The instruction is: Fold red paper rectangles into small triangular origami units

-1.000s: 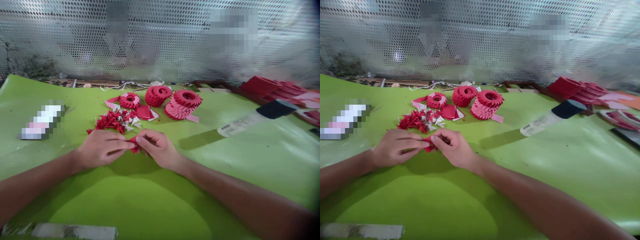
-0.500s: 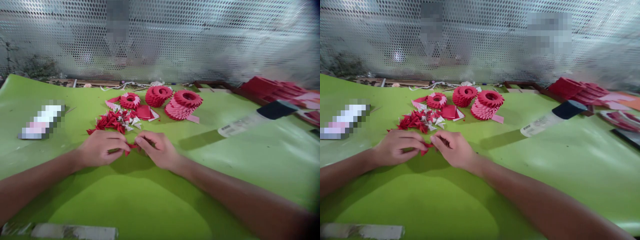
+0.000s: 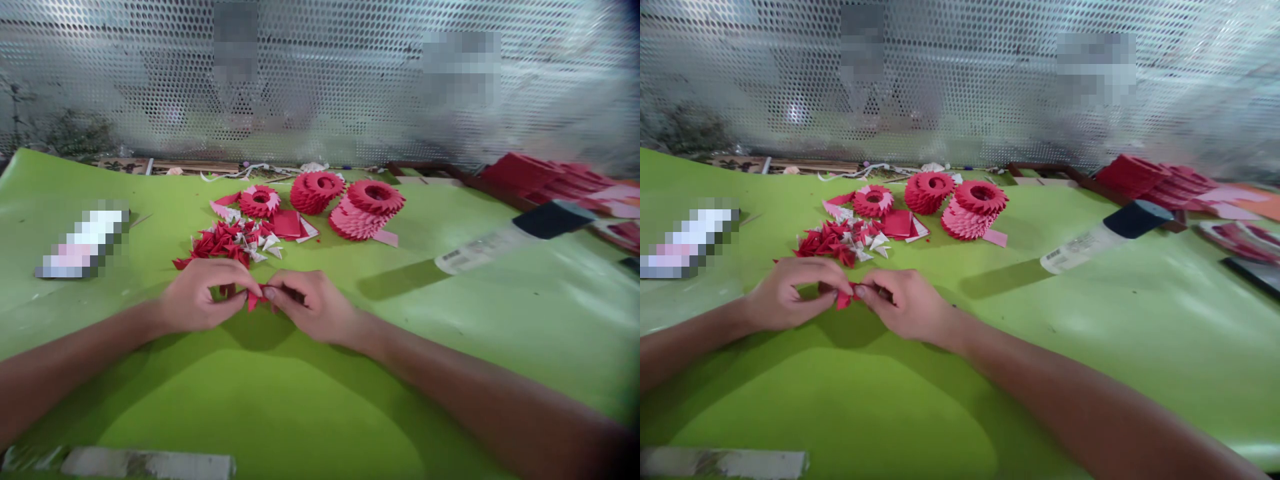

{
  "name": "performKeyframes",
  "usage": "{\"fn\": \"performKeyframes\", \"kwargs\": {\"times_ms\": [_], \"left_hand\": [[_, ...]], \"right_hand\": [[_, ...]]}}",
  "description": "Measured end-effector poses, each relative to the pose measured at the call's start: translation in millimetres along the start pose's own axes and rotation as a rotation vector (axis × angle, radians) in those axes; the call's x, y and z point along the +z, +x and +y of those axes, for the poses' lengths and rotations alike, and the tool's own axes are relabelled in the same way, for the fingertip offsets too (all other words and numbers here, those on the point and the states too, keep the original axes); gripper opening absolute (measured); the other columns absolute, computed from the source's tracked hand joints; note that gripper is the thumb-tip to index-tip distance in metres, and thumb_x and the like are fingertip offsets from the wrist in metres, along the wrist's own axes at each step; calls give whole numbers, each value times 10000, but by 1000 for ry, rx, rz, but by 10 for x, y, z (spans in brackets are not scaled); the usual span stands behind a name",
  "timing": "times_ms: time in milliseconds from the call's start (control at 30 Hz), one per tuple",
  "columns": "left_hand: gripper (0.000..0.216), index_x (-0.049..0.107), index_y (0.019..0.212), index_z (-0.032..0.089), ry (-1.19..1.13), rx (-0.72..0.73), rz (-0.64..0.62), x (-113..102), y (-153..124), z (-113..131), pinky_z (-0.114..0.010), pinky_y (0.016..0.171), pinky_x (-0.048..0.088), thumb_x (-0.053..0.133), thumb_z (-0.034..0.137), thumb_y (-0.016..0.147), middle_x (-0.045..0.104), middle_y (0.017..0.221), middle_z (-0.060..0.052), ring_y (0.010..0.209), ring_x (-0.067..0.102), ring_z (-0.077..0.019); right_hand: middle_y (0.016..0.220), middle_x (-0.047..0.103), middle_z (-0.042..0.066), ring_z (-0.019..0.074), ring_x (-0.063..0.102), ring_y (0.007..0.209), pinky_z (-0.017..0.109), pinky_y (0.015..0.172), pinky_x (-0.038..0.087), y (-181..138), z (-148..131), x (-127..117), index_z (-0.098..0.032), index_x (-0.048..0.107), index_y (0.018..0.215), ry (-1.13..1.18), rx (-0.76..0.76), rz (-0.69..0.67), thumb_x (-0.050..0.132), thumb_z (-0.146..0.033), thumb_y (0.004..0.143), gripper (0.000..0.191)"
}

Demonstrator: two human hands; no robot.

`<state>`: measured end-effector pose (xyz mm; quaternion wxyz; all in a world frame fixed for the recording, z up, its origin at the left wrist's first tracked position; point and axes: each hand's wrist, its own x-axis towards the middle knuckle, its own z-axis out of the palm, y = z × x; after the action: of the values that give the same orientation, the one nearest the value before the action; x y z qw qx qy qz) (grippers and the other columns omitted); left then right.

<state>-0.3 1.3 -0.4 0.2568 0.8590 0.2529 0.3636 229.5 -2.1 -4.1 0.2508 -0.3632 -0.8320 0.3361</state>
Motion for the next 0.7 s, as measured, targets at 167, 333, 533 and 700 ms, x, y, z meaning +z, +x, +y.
{"fn": "performKeyframes", "kwargs": {"times_ms": [167,333,533,700], "left_hand": [[222,672,1031,150,-43,-304,-69,-13,8,46,-193,469,437,525,307,975,707,755,-31,575,605,-115],[391,636,739,153,13,-435,-198,-8,38,74,-196,427,334,499,430,979,610,606,-3,491,514,-103],[382,703,852,153,-176,-544,-162,5,4,27,-234,522,487,478,426,997,706,718,-47,593,638,-142],[374,720,885,156,-214,-533,-155,0,0,7,-238,538,507,497,433,999,712,730,-46,614,648,-143]], "right_hand": [[659,619,-2,91,499,532,207,478,348,8,7,-4,-166,627,796,84,65,24,504,-419,1018,358],[658,595,-13,83,466,511,208,445,306,6,-4,-21,-163,641,835,129,61,-18,523,-464,1008,367],[626,529,-34,86,429,491,213,431,298,-12,-14,-44,-159,621,924,244,10,-81,514,-481,1003,347],[666,578,-16,92,473,540,214,477,331,-3,-39,-42,-173,612,866,137,38,-55,513,-394,1012,283]]}}
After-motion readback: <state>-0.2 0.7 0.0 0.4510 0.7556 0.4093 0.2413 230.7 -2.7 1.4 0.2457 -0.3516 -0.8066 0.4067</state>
